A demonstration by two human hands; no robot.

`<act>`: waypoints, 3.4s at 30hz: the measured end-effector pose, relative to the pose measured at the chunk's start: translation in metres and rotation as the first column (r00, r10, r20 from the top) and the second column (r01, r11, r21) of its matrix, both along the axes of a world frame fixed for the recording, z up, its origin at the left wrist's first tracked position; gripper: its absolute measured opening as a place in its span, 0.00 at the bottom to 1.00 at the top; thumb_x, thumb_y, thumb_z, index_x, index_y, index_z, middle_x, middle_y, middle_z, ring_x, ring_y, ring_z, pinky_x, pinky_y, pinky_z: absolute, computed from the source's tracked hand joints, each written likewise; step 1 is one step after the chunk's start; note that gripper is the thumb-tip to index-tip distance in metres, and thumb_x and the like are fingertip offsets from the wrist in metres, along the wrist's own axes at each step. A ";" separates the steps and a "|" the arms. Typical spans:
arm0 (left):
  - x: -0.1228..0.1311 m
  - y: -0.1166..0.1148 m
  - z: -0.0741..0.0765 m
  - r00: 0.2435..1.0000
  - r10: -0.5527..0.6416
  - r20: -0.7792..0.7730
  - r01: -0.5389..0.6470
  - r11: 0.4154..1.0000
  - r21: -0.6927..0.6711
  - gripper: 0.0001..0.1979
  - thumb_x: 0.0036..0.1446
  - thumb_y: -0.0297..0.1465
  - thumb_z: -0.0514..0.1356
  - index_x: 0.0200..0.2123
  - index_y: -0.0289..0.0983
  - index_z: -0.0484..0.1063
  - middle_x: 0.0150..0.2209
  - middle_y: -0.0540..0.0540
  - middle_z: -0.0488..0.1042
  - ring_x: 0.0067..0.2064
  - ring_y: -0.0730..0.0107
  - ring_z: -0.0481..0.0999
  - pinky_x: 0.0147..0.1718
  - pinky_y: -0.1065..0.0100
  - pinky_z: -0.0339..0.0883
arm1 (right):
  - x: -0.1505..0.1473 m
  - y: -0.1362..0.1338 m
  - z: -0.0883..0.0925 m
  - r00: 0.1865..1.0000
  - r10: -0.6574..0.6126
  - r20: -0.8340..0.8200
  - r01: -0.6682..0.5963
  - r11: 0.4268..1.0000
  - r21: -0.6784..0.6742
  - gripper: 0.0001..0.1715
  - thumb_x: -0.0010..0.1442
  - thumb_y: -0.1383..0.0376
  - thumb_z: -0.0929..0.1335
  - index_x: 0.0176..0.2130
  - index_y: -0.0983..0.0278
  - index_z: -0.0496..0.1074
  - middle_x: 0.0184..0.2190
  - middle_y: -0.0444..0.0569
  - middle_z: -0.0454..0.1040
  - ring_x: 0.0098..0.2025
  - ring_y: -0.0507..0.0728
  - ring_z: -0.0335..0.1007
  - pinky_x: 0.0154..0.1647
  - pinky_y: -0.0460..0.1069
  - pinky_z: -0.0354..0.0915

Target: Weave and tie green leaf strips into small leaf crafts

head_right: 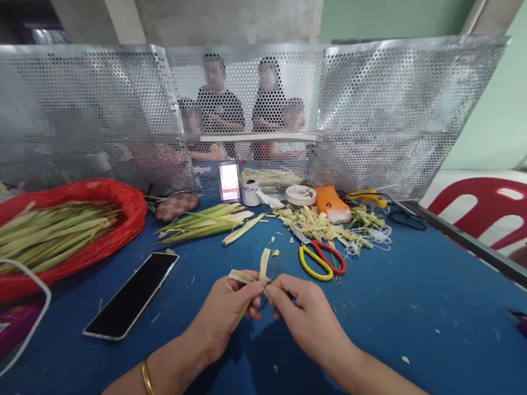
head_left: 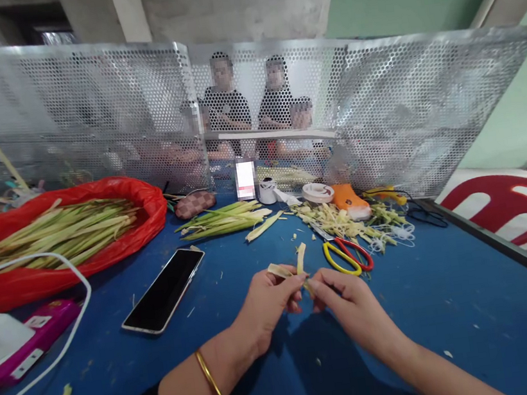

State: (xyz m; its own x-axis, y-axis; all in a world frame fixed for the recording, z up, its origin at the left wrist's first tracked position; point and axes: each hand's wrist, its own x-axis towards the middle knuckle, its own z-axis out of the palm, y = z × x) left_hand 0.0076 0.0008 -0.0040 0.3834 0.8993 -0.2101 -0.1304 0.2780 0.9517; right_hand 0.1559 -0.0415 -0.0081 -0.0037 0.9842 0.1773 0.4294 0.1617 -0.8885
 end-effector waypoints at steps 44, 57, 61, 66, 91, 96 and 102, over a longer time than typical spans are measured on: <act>0.004 -0.018 -0.010 0.893 -0.302 -0.335 0.366 0.919 0.148 0.16 0.49 0.35 0.57 0.14 0.37 0.63 0.14 0.53 0.63 0.16 0.78 0.60 0.18 0.74 0.55 | -0.002 -0.001 -0.001 0.956 -0.103 0.274 -0.020 0.911 0.411 0.11 0.60 0.66 0.66 0.25 0.59 0.70 0.26 0.45 0.75 0.34 0.57 0.72 0.54 0.57 0.58; -0.006 0.000 0.005 0.992 -0.057 0.111 0.063 0.996 -0.057 0.20 0.51 0.42 0.63 0.41 0.32 0.77 0.32 0.41 0.79 0.31 0.69 0.77 0.38 0.67 0.68 | 0.016 0.013 0.011 1.000 -0.002 -0.011 0.002 1.000 -0.004 0.18 0.57 0.53 0.67 0.31 0.64 0.77 0.30 0.48 0.79 0.34 0.58 0.72 0.36 0.50 0.64; -0.004 -0.001 0.004 0.997 -0.055 0.049 0.059 0.996 -0.068 0.21 0.50 0.44 0.64 0.38 0.31 0.77 0.30 0.41 0.79 0.28 0.69 0.77 0.33 0.68 0.69 | 0.011 0.012 0.005 0.999 -0.034 0.014 0.034 0.999 -0.016 0.14 0.57 0.58 0.67 0.27 0.64 0.75 0.25 0.45 0.76 0.30 0.55 0.69 0.32 0.48 0.61; -0.003 -0.001 0.002 1.000 -0.019 0.016 0.020 0.999 -0.041 0.20 0.43 0.39 0.69 0.37 0.31 0.76 0.28 0.42 0.78 0.28 0.66 0.77 0.32 0.65 0.71 | 0.011 0.011 0.005 0.989 -0.014 0.146 0.013 1.000 0.008 0.12 0.57 0.60 0.66 0.28 0.62 0.75 0.25 0.44 0.75 0.30 0.55 0.68 0.32 0.48 0.60; -0.011 0.000 0.011 0.936 -0.092 0.341 0.227 0.896 -0.382 0.10 0.59 0.31 0.59 0.41 0.31 0.74 0.27 0.45 0.78 0.18 0.78 0.71 0.22 0.72 0.70 | 0.013 0.016 -0.003 0.978 0.105 0.178 -0.146 0.960 0.237 0.12 0.61 0.64 0.65 0.26 0.62 0.69 0.23 0.43 0.67 0.29 0.53 0.63 0.34 0.48 0.61; -0.011 0.001 0.007 0.916 -0.019 0.400 0.200 0.888 -0.414 0.08 0.59 0.26 0.59 0.42 0.31 0.74 0.22 0.51 0.73 0.16 0.84 0.66 0.21 0.75 0.69 | 0.017 0.017 -0.002 0.896 -0.013 0.443 -0.212 0.865 0.454 0.10 0.63 0.69 0.63 0.30 0.61 0.69 0.25 0.43 0.69 0.31 0.53 0.66 0.55 0.55 0.56; -0.008 0.003 0.002 0.918 0.022 0.396 0.140 0.916 -0.376 0.05 0.58 0.25 0.59 0.38 0.31 0.73 0.20 0.52 0.71 0.15 0.83 0.65 0.19 0.77 0.67 | 0.013 0.018 -0.009 0.877 -0.083 0.474 -0.178 0.859 0.480 0.11 0.63 0.69 0.63 0.29 0.62 0.68 0.24 0.42 0.68 0.29 0.52 0.64 0.52 0.53 0.58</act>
